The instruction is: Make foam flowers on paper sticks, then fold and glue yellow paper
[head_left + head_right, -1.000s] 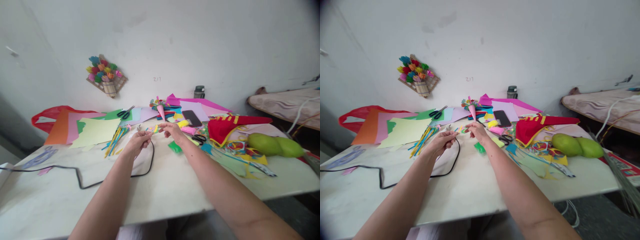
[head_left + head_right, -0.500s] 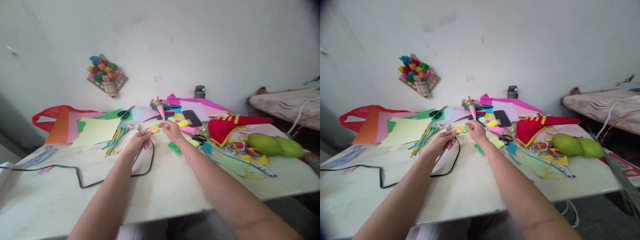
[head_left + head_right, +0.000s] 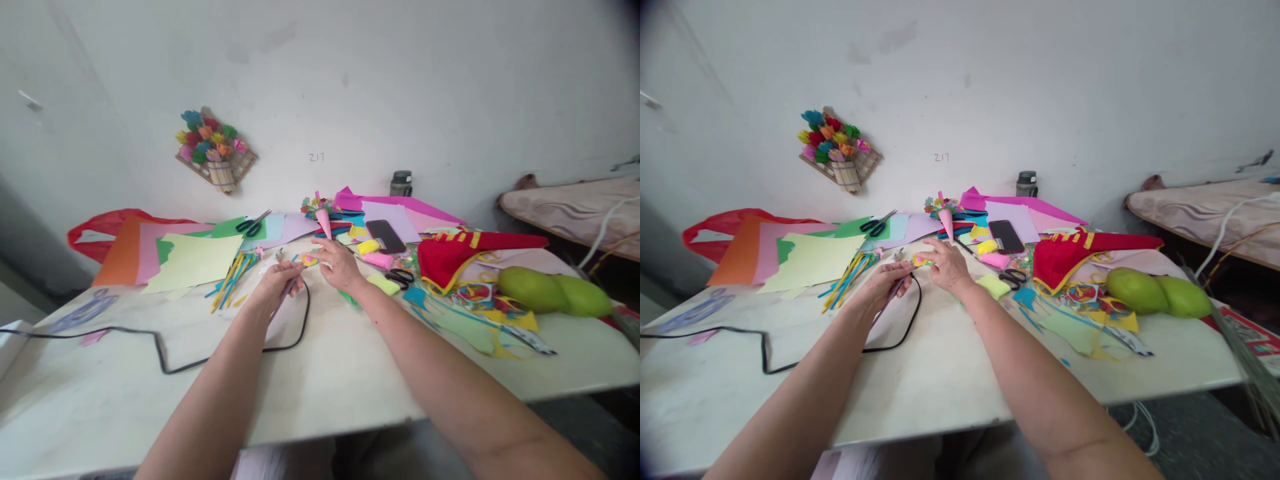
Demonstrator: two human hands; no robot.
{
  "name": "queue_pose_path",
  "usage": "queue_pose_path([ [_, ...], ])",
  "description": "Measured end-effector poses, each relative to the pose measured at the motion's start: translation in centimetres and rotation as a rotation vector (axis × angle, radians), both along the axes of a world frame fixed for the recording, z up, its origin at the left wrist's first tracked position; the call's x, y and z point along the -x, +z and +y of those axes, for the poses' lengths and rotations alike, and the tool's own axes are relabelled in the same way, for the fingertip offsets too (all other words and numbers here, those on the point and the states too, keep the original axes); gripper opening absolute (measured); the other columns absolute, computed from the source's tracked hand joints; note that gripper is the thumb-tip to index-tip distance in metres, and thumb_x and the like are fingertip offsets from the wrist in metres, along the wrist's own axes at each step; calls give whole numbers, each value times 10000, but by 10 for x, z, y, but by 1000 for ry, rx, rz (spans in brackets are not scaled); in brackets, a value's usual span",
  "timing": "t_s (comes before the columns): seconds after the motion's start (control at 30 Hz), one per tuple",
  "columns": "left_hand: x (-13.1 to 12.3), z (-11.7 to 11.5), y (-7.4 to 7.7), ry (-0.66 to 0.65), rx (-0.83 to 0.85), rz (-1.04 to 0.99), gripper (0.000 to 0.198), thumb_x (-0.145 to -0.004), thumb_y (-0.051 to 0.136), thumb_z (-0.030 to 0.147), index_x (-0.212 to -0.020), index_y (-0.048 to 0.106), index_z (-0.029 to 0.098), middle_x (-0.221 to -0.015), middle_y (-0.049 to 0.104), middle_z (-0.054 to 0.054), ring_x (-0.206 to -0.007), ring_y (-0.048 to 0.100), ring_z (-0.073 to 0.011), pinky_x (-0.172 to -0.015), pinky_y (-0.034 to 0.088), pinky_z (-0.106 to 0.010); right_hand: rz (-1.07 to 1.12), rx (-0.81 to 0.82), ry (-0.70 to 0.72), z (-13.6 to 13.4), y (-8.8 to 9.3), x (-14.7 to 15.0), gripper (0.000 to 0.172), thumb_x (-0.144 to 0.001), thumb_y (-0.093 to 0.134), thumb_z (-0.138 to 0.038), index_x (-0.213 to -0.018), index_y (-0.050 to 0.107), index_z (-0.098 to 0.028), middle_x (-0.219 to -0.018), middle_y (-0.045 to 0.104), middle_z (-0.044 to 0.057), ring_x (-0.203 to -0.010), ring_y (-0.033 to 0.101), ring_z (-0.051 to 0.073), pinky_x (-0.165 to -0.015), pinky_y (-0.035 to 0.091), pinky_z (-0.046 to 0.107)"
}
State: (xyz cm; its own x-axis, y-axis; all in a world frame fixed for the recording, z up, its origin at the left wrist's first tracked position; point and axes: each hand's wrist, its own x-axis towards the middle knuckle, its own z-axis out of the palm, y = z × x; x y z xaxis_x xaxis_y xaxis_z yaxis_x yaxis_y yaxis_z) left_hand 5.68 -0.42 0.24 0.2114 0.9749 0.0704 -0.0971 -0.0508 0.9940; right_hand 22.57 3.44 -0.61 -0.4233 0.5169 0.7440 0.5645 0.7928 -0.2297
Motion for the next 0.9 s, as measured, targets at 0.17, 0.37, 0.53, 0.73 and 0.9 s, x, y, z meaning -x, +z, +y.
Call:
queue_pose_path([
  [0.17,0,0,-1,-7,-17,-17,205,-677,640,286,-741,567,106,-464,550,-8,-324,409,-50,-323,275,-165,-30,40,9,-1,1,-1,468,-669,457,-32,-1036,639,-258,-1229,491,26,-967,509,195,-901,368,383],
  [0.37,-2,0,-1,-16,-28,-31,244,-663,661,287,-809,570,115,-466,553,2,-340,410,-46,-343,278,-158,73,105,73,6,-5,2,488,-647,446,-14,-1019,645,-257,-1218,501,25,-1011,505,191,-924,369,375],
  [0.53,-3,0,0,-5,-45,-50,264,-655,667,288,-834,576,116,-463,546,11,-351,411,-44,-350,279,-156,233,261,180,7,-6,5,521,-595,423,21,-990,658,-226,-1204,518,37,-1125,450,188,-966,340,350],
  [0.73,-4,1,1,-10,-27,-45,247,-660,657,303,-798,580,112,-454,533,14,-353,413,-44,-343,278,-159,369,497,277,1,2,3,602,-579,382,25,-1066,617,-240,-1299,448,17,-1211,375,181,-940,369,351],
  [0.9,-3,1,0,-23,-25,-60,239,-661,657,296,-788,576,110,-460,530,16,-373,426,-45,-354,292,-155,320,373,216,3,1,3,544,-565,412,20,-975,665,-234,-1229,518,12,-1174,417,183,-1014,287,357],
])
